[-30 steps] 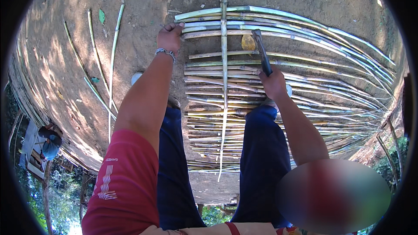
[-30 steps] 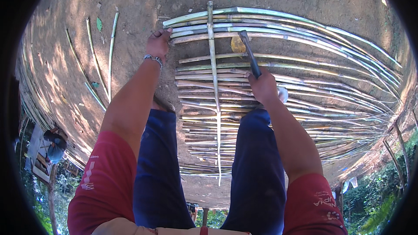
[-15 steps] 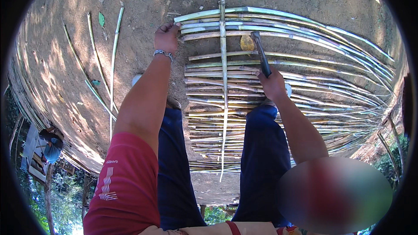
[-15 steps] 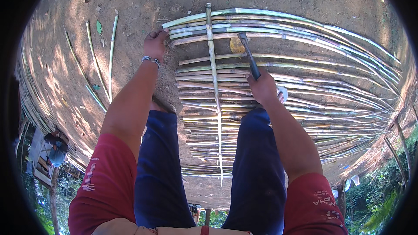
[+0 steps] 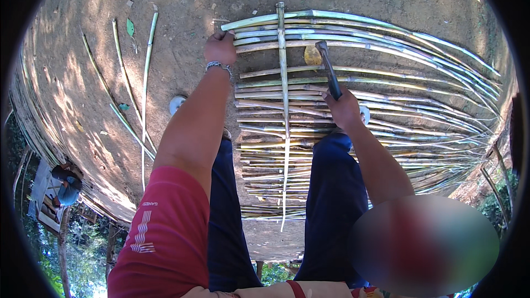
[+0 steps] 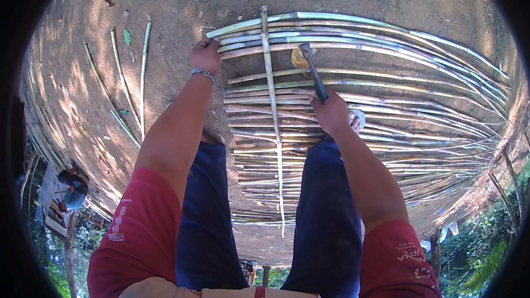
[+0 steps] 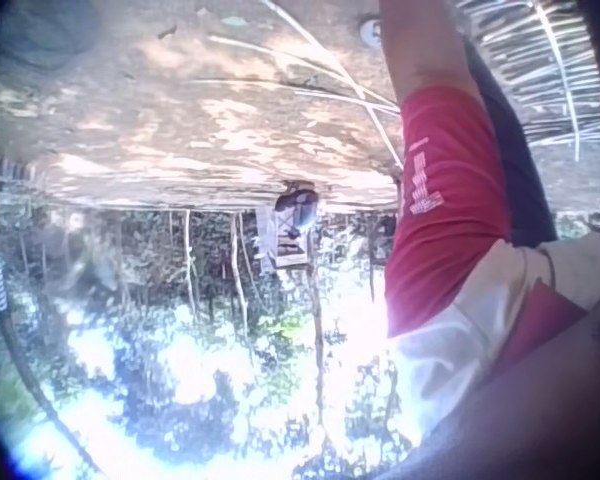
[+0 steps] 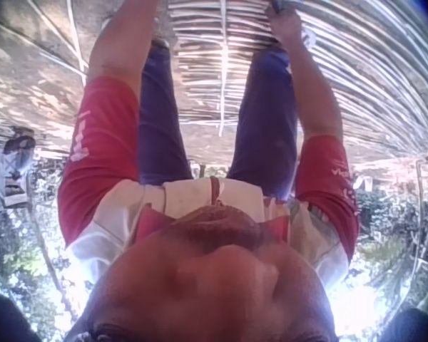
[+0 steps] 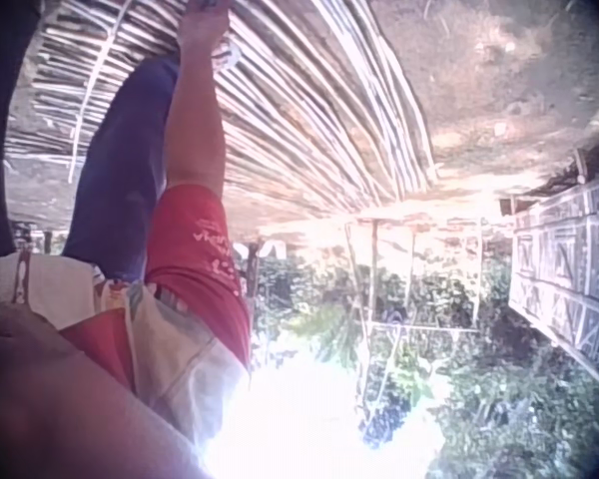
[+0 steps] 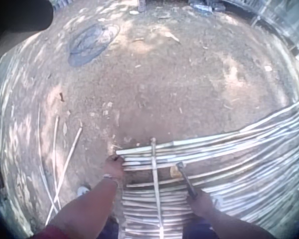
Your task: The person sits on the ground and weaves thin bamboo strips into a mat. They use pliers to secure the strips and a knife to trim excess material, progressively building the woven structure.
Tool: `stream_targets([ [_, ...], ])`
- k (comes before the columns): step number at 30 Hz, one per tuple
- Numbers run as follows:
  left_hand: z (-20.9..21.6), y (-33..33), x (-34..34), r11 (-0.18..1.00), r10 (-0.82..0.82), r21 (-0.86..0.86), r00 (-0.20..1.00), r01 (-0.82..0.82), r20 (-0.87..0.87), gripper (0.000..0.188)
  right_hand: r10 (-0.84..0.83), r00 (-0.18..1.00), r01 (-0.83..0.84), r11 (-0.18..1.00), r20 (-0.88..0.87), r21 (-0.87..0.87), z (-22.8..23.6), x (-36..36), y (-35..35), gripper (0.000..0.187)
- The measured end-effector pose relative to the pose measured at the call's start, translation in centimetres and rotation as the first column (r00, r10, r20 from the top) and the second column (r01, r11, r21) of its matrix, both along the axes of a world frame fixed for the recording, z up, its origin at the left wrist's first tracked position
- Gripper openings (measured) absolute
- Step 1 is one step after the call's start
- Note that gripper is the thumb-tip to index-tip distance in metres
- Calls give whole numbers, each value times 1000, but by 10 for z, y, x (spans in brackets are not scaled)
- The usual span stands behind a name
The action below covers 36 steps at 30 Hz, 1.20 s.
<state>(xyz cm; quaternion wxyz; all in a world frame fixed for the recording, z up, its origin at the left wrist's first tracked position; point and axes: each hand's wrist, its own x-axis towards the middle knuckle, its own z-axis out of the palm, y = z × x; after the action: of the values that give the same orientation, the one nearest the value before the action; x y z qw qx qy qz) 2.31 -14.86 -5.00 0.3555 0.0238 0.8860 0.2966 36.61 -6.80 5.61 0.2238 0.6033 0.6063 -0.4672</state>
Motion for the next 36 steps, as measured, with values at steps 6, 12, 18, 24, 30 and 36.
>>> stream_targets([
  [6, -4, -9, -14, 983, 15, 178, 992, -37, 124, 29, -14, 1000, 14, 1000, -7, 13, 2, 9, 7, 43],
  [12, 3, 0, -11, 967, -128, 249, 953, 58, 274, 24, -19, 999, 18, 1000, 32, 18, -6, 16, 2, 38],
  [18, 8, -5, -18, 951, -223, 265, 943, 156, 247, 21, -15, 1000, 15, 1000, 9, 21, -9, 12, -3, 42],
  [24, 0, -14, -29, 955, -219, 264, 925, 137, 309, 23, 1, 1000, -1, 1000, 1, -2, -4, 3, -1, 42],
  [30, 12, 5, -36, 926, -245, 348, 934, 146, 260, 38, 1, 1000, -1, 1000, -18, 8, -14, 12, 0, 43],
  [36, 1, 26, -67, 788, -612, 121, 749, 603, 254, 54, 10, 999, -9, 1000, 35, -28, -14, 11, 7, 47],
])
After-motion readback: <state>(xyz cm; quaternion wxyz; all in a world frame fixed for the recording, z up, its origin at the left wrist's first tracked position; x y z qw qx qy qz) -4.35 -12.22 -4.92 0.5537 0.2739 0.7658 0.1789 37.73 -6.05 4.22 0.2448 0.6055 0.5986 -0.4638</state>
